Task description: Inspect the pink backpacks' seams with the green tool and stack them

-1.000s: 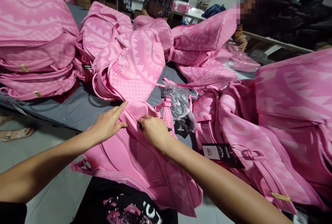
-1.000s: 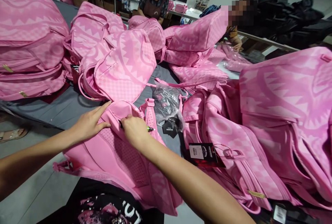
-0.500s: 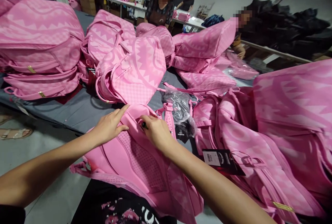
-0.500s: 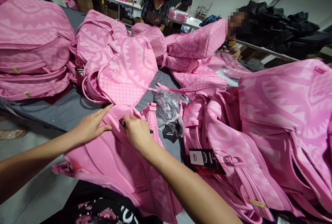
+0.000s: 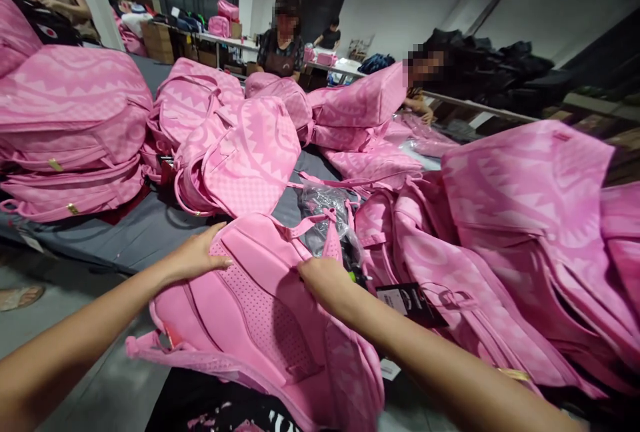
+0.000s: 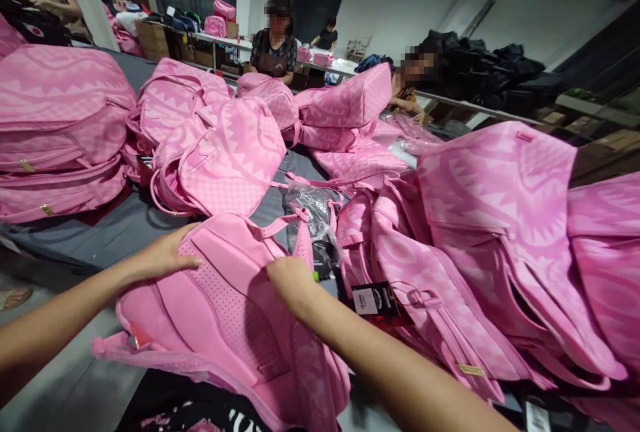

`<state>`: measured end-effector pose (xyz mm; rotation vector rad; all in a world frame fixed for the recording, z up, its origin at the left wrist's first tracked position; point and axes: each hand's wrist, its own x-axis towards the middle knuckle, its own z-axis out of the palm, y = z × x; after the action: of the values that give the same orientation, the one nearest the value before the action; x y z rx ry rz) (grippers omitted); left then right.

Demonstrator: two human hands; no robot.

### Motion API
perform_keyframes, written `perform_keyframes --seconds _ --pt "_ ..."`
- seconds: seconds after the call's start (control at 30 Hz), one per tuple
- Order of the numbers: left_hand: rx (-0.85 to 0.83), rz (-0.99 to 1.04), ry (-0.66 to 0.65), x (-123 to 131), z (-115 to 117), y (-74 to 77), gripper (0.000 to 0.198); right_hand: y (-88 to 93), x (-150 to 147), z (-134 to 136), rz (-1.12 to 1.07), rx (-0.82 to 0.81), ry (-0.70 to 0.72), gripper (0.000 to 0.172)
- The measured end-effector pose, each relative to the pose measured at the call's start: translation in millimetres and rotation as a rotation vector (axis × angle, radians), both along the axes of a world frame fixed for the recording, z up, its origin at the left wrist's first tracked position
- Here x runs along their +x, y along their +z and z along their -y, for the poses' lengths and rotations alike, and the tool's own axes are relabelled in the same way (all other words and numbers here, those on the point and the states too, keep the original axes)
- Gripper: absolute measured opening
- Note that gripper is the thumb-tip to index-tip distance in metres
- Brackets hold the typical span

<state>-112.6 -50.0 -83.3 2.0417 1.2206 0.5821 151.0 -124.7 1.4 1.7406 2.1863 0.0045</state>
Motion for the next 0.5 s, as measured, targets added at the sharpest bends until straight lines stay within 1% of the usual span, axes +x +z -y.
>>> perform_keyframes --seconds 0.07,0.1,0.13,0.2,0.23,0.27,0.33,0.37,0.43,0.47,0.5 --pt "-0.028 0.007 -0.003 3 2 7.2 0.067 2.7 19 21 -0.003 -0.012 -0.051 0.023" --pt "-0.023 -0.009 0.013 7 7 15.6 0.057 4.7 27 33 -0.065 -0.057 -0.07 0.022" --pt "-0.001 -0.037 0.019 13 14 27.4 0.05 7.1 33 47 -0.163 -0.134 -0.098 0.021" --pt "0.108 -0.102 -0.036 26 35 60.8 0.041 14.1 44 77 -0.408 -0.345 -0.185 0.023" --pt "0.184 -0.144 -0.086 33 47 81.5 0.038 19.4 49 94 -0.522 -0.428 -0.24 0.03" --pt "0.268 -0.188 -0.135 40 59 104.3 0.035 26.6 54 110 -0.608 -0.472 -0.295 0.04" --pt "0.438 -0.241 -0.228 52 78 154.5 0.032 47.4 64 139 -0.699 -0.467 -0.373 0.056" --pt "0.51 -0.25 -0.27 56 85 181.4 0.029 61.3 69 150 -0.734 -0.445 -0.392 0.059" --pt "0.646 -0.246 -0.318 58 92 238.4 0.021 95.7 76 159 -0.779 -0.349 -0.379 0.061" --pt "0.726 -0.244 -0.31 58 93 268.0 0.019 116.0 77 155 -0.793 -0.271 -0.347 0.062" --pt "0.818 -0.249 -0.274 56 92 297.5 0.019 138.0 77 144 -0.809 -0.17 -0.301 0.061"
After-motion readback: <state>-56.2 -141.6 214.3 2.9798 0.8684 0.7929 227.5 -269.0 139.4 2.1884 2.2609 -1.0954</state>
